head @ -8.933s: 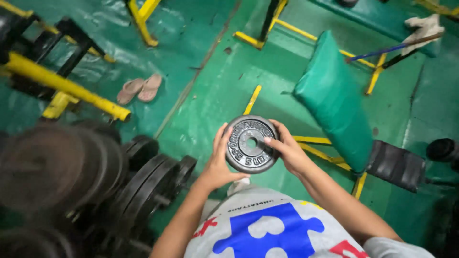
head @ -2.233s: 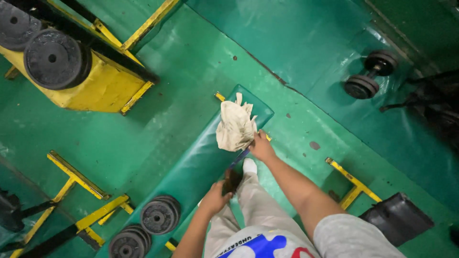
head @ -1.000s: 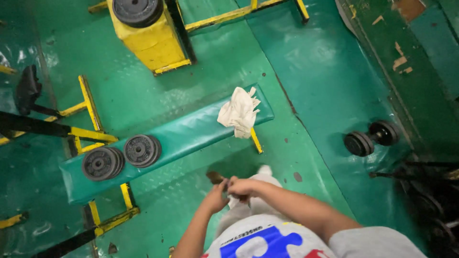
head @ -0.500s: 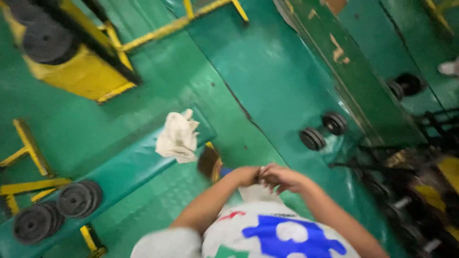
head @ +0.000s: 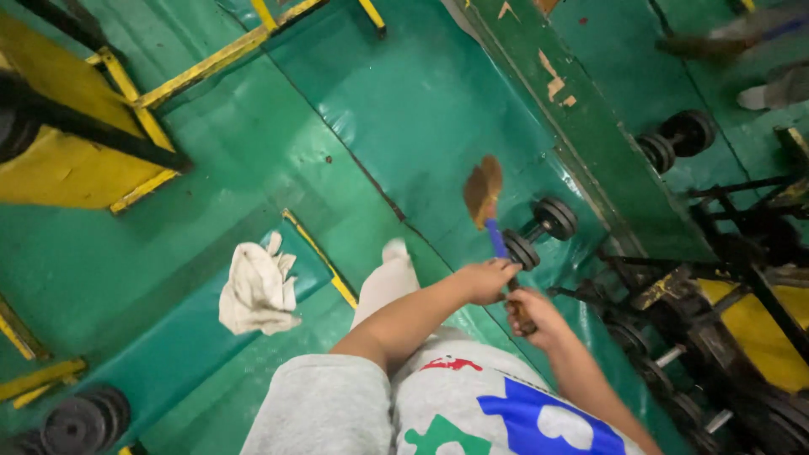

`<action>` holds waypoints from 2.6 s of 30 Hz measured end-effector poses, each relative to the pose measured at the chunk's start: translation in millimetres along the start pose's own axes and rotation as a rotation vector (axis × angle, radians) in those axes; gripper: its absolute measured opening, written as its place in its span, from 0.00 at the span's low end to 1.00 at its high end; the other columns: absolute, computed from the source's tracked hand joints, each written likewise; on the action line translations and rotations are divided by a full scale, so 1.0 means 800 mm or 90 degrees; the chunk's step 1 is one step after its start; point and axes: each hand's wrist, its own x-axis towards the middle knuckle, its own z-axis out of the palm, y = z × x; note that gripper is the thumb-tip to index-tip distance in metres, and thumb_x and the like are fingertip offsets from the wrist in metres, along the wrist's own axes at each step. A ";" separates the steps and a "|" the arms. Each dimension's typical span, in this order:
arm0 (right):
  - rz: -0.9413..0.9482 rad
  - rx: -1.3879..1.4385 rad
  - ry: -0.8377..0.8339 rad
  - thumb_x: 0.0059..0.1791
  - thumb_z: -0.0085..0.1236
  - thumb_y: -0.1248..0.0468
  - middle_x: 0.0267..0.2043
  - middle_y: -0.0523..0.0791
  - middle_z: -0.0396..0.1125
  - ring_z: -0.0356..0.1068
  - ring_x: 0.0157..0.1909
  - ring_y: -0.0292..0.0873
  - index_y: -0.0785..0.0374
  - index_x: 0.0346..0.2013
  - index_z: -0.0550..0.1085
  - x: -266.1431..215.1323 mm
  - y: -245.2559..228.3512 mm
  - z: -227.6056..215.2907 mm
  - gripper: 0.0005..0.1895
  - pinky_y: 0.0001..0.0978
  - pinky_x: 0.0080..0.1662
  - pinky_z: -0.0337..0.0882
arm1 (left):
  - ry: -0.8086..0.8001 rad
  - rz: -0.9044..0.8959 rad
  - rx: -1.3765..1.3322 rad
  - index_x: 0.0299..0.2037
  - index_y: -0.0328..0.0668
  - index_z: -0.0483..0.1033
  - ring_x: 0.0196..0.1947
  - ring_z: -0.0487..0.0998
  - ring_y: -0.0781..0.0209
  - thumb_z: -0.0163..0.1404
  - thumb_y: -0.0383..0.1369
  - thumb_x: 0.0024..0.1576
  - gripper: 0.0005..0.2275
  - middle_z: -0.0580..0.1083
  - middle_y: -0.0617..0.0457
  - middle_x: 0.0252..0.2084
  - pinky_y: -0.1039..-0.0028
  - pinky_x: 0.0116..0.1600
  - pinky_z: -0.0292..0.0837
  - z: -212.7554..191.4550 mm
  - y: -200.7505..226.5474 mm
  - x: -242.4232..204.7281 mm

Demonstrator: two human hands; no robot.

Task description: Sweeping the floor and organizing weight plates in a gym setting.

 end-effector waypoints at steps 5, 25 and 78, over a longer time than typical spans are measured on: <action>0.016 -0.017 0.029 0.49 0.53 0.58 0.20 0.43 0.59 0.57 0.17 0.40 0.60 0.25 0.64 0.070 -0.084 -0.008 0.13 0.35 0.20 0.53 | -0.066 -0.059 -0.031 0.72 0.47 0.54 0.68 0.65 0.40 0.61 0.41 0.49 0.40 0.62 0.43 0.70 0.53 0.64 0.67 -0.077 -0.089 0.055; 0.223 0.081 -0.268 0.48 0.57 0.58 0.19 0.40 0.62 0.62 0.18 0.38 0.54 0.28 0.67 0.671 -0.614 0.521 0.09 0.28 0.20 0.59 | -0.131 -0.496 0.028 0.76 0.56 0.40 0.78 0.42 0.41 0.66 0.41 0.47 0.51 0.44 0.50 0.79 0.39 0.73 0.48 -0.602 -0.616 0.084; 0.097 0.047 -0.191 0.51 0.57 0.59 0.23 0.40 0.65 0.61 0.15 0.37 0.49 0.49 0.68 0.720 -1.225 0.522 0.13 0.28 0.15 0.59 | -0.088 -0.463 -0.168 0.77 0.59 0.34 0.78 0.42 0.41 0.66 0.43 0.47 0.54 0.44 0.50 0.79 0.36 0.74 0.40 -0.906 -0.987 0.479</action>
